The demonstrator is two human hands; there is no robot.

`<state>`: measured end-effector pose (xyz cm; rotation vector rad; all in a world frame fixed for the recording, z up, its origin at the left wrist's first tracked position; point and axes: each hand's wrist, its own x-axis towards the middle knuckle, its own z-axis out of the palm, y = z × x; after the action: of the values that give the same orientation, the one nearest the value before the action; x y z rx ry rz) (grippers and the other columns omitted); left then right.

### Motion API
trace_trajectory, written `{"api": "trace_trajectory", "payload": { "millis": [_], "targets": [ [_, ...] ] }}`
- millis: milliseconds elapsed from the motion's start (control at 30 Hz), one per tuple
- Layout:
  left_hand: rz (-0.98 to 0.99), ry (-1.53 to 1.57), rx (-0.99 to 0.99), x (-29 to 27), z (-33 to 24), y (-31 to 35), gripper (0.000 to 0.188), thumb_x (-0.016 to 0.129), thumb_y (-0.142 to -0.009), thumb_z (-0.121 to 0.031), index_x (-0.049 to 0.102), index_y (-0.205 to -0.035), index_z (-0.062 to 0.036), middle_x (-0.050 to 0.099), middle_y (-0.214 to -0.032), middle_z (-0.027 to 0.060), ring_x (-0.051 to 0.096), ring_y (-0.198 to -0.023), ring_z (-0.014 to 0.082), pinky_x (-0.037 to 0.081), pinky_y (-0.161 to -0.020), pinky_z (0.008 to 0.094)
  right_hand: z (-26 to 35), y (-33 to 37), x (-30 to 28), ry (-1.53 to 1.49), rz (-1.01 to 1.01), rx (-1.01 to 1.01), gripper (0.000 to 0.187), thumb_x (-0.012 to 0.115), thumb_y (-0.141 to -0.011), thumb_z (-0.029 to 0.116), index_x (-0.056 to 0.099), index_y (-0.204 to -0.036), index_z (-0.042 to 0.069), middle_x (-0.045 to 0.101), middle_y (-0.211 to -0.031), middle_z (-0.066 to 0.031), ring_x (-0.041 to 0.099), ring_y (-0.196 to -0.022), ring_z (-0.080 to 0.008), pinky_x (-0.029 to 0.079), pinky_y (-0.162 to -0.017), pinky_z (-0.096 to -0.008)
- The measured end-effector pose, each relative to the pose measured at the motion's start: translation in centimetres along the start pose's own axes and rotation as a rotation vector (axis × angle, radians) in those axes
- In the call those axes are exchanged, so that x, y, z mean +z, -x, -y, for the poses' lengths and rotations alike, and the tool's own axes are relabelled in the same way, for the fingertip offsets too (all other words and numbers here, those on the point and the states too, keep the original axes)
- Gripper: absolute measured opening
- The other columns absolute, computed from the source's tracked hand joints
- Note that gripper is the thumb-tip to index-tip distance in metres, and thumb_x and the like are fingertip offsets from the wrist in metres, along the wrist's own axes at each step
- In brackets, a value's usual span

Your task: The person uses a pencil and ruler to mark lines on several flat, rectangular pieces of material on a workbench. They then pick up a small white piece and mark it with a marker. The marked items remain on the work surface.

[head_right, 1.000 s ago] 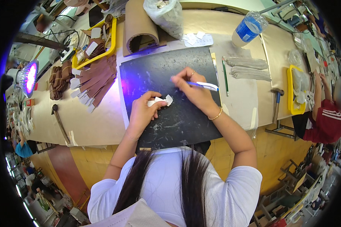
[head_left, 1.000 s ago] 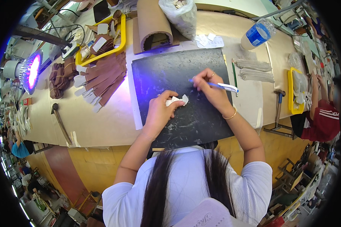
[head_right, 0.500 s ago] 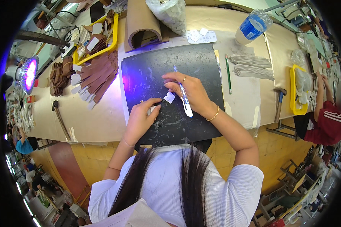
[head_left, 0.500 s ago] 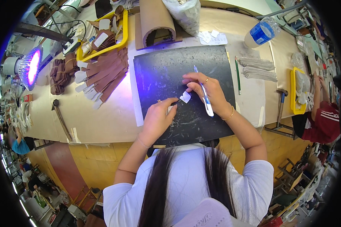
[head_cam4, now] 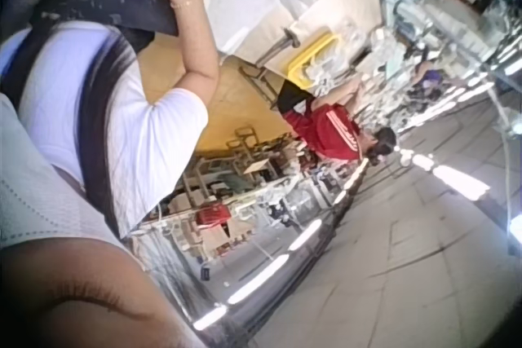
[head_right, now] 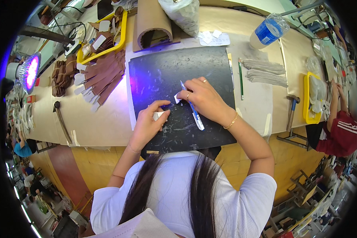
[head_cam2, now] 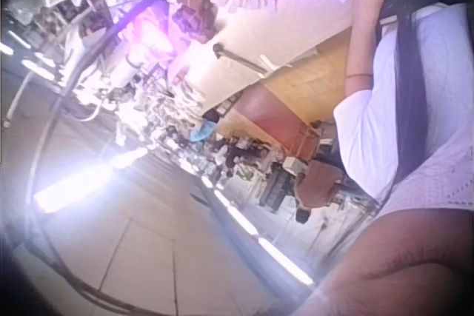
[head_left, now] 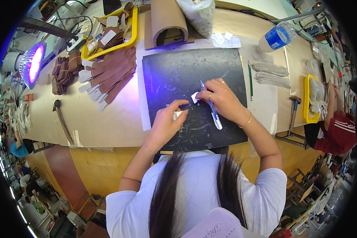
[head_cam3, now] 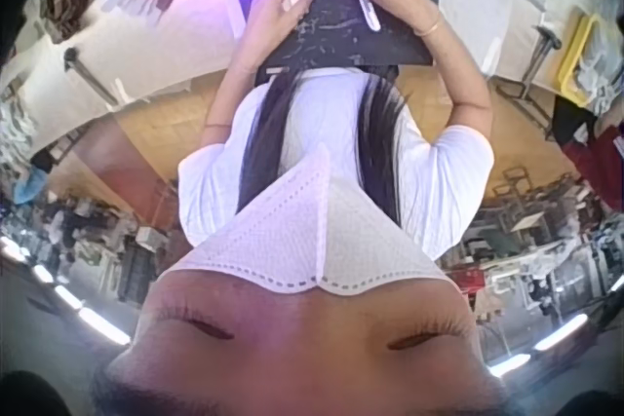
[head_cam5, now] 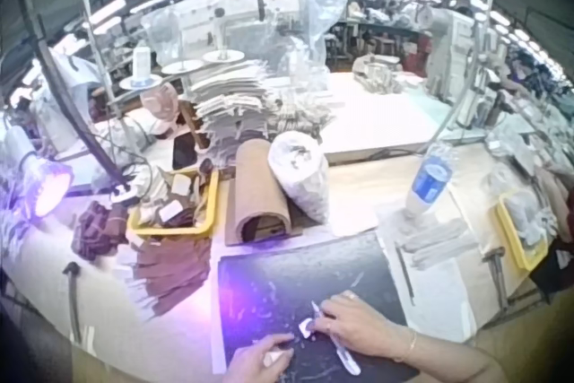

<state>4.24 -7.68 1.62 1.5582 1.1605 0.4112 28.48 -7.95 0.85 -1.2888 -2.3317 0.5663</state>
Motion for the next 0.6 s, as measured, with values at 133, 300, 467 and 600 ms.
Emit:
{"api": "trace_trajectory", "payload": {
  "millis": [133,300,467,600],
  "targets": [
    [0.057,-0.132,0.049,0.8,-0.8,0.5,0.036,0.064,-0.094,-0.014,0.061,-0.129,-0.0053,0.069,-0.086,0.0221,0.068,-0.08,0.0407,0.054,-0.072,0.0463,-0.2,1.3,-0.4,0.013,-0.068,-0.031,0.023,0.071,-0.088,0.016,0.072,-0.111,0.013,0.06,-0.091,-0.008,0.059,-0.094,-0.0271,0.043,-0.088,-0.038],
    [0.043,-0.384,0.188,1.4,-0.2,0.4,0.04,0.06,-0.092,-0.011,0.061,-0.132,-0.0041,0.068,-0.086,0.0273,0.068,-0.078,0.0428,0.055,-0.071,0.0521,0.3,0.7,-0.8,-0.397,-0.309,0.159,0.029,0.07,-0.095,0.016,0.068,-0.121,0.006,0.065,-0.089,-0.0075,0.059,-0.078,-0.0175,0.047,-0.069,-0.0301],
    [0.109,-0.558,0.174,1.6,-0.9,0.2,0.044,0.059,-0.09,-0.011,0.062,-0.133,-0.0029,0.068,-0.086,0.0261,0.069,-0.074,0.0411,0.056,-0.069,0.0512,2.0,-1.7,2.3,-0.782,-0.318,0.539,0.027,0.078,-0.091,0.022,0.063,-0.08,0.002,0.066,-0.075,-0.0051,0.059,-0.065,-0.0093,0.045,-0.058,-0.0268],
    [0.107,-0.566,0.179,1.6,-1.0,0.2,0.043,0.059,-0.09,-0.011,0.063,-0.133,-0.0026,0.069,-0.087,0.0233,0.069,-0.073,0.0402,0.056,-0.069,0.0506,1.1,-2.4,3.2,-0.553,-0.338,0.467,0.041,0.08,-0.087,0.025,0.051,-0.067,0.005,0.062,-0.058,-0.0072,0.058,-0.049,-0.014,0.042,-0.048,-0.0316]
  ]
}}
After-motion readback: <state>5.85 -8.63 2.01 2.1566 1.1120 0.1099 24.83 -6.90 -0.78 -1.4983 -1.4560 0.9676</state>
